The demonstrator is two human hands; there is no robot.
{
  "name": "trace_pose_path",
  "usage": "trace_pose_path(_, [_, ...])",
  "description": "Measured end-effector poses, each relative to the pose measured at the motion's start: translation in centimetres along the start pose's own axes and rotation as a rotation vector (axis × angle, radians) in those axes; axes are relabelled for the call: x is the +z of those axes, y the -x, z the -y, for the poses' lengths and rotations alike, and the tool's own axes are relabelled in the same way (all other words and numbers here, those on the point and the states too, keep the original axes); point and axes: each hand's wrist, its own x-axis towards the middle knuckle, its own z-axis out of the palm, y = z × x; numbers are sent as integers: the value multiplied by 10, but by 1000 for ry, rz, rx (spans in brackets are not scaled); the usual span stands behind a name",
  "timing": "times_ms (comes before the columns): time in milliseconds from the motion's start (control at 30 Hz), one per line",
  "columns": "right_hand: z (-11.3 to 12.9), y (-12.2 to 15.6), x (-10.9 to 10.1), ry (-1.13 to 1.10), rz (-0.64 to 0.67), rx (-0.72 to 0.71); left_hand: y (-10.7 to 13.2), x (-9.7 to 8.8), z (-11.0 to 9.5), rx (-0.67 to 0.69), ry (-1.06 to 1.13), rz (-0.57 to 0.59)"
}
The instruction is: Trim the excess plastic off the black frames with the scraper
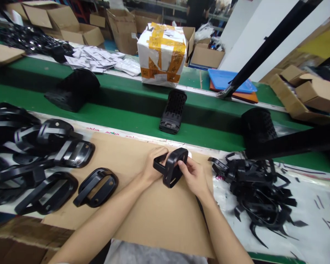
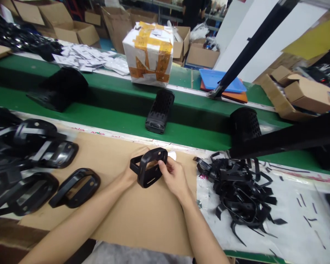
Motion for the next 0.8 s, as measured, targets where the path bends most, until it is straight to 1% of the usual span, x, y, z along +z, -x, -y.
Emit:
trace_pose_path(67, [-1, -1, -2, 23, -8, 18, -3, -3, -4, 9, -47, 52])
trace_pose_path(133, [3, -1, -11, 44, -20, 27, -5, -6, -6, -4, -139, 116])
trace_pose_path(167, [7, 1, -17, 84, -39, 21, -7, -9, -6, -23, -195, 138])
trace_pose_path(233, [15, 14, -32, 246, -101, 25, -10, -13, -4, -73, -309, 173])
trace_pose_path(267, [17, 24, -40, 364, -128, 45, -11, -15, -2, -98, -361, 189])
trace_pose_path(300, [18, 37, -46, 476, -138, 99, -12, -17, 0, -119, -409, 207])
trace_pose_path(333, [17, 52, -51, 552, -94, 162, -12, -18, 1, -137, -455, 223])
trace_pose_path(367, [14, 68, -54, 602, -58, 224, -13, -18, 3, -149, -500, 238])
trace_pose_path(400, [10, 84, -56, 637, -50, 288, -13, -18, 3, -154, -544, 249])
trace_pose_path(467, [-1, 111, -55, 661, -82, 357, -13, -16, 3, -152, -612, 258])
trace_pose_path(567, [-14, 136, -52, 564, -155, 401, -13, -12, 3, -126, -640, 254])
trace_pose_path(667, [-15, 146, -50, 397, -224, 446, -11, -11, 1, -105, -647, 257])
trace_pose_path(733, [-10, 150, -45, 223, -251, 509, -9, -12, 0, -104, -652, 267])
trace_pose_path(800, [-4, 153, -34, -6, -252, 591, -7, -11, -1, -108, -650, 273])
